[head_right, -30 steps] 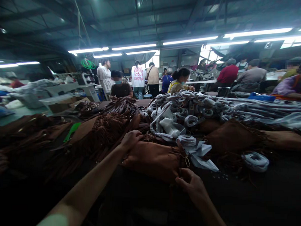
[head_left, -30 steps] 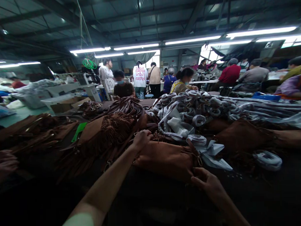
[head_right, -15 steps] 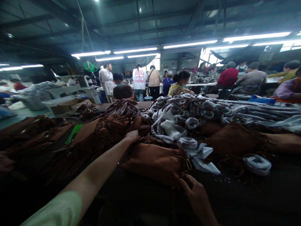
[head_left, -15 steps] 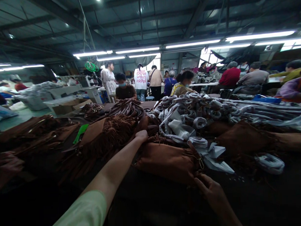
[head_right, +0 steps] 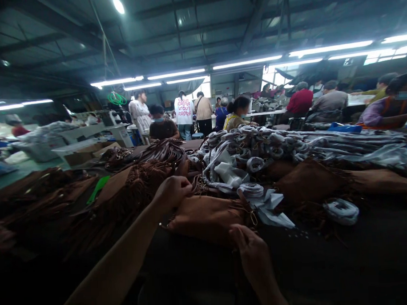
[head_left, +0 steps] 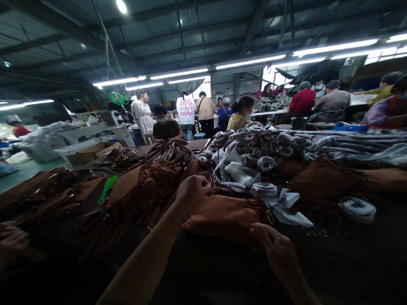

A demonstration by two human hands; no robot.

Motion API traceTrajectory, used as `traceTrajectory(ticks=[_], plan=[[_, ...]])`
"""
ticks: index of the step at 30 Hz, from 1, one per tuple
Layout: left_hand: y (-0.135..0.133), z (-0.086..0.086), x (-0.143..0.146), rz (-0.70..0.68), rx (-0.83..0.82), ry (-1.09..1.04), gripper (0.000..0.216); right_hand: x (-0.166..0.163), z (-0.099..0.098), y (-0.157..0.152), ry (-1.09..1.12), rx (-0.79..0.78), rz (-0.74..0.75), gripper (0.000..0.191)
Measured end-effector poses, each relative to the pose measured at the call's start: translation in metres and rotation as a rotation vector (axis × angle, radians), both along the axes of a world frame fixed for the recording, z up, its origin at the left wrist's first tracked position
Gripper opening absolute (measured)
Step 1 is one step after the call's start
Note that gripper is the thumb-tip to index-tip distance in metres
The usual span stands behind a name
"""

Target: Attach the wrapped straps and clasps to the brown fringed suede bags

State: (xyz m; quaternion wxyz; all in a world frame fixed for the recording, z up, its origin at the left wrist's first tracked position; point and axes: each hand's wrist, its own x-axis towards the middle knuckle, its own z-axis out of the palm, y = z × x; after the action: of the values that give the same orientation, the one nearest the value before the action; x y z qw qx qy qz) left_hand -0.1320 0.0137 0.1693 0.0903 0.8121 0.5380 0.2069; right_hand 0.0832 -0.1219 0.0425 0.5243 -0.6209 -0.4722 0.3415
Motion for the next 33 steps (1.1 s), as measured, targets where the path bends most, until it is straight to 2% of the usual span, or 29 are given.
traceTrajectory(ticks=[2, 5, 8, 10, 13, 17, 20, 22, 24, 28, 33], plan=[[-0.043, -0.020, 0.016, -0.104, -0.036, -0.081, 0.023, -0.015, 0.010, 0.014, 0.321, -0.022, 0.105, 0.065], [-0.098, -0.069, 0.039, -0.250, -0.123, -0.107, 0.018, -0.018, 0.017, 0.026, 0.677, -0.021, 0.054, 0.062], [-0.130, -0.112, 0.052, -0.380, -0.272, -0.122, 0.014, -0.004, 0.014, 0.020, 0.822, -0.019, -0.089, 0.048], [-0.136, -0.123, 0.056, -0.437, -0.374, -0.170, 0.014, 0.008, 0.007, 0.007, 0.756, -0.017, -0.112, 0.044], [-0.126, -0.117, 0.062, -0.473, -0.451, -0.329, 0.016, 0.020, -0.005, -0.015, 0.524, -0.046, -0.012, 0.045], [-0.101, -0.101, 0.084, -0.417, -0.533, -0.658, 0.027, 0.027, -0.016, -0.038, 0.323, -0.098, 0.186, 0.048], [-0.092, -0.103, 0.105, -0.457, -0.704, -0.826, 0.035, 0.030, -0.020, -0.047, 0.274, -0.130, 0.265, 0.048], [-0.092, -0.108, 0.115, -0.450, -0.757, -0.862, 0.033, 0.032, -0.020, -0.050, 0.239, -0.157, 0.283, 0.048], [-0.093, -0.113, 0.122, -0.396, -0.763, -0.867, 0.031, 0.035, -0.019, -0.053, 0.145, -0.134, 0.232, 0.045], [-0.096, -0.119, 0.128, -0.296, -0.797, -0.926, 0.030, 0.040, -0.021, -0.058, -0.233, 0.037, 0.024, 0.038], [-0.097, -0.124, 0.130, -0.235, -0.877, -0.955, 0.035, 0.039, -0.033, -0.060, -0.570, 0.165, -0.054, 0.033]])
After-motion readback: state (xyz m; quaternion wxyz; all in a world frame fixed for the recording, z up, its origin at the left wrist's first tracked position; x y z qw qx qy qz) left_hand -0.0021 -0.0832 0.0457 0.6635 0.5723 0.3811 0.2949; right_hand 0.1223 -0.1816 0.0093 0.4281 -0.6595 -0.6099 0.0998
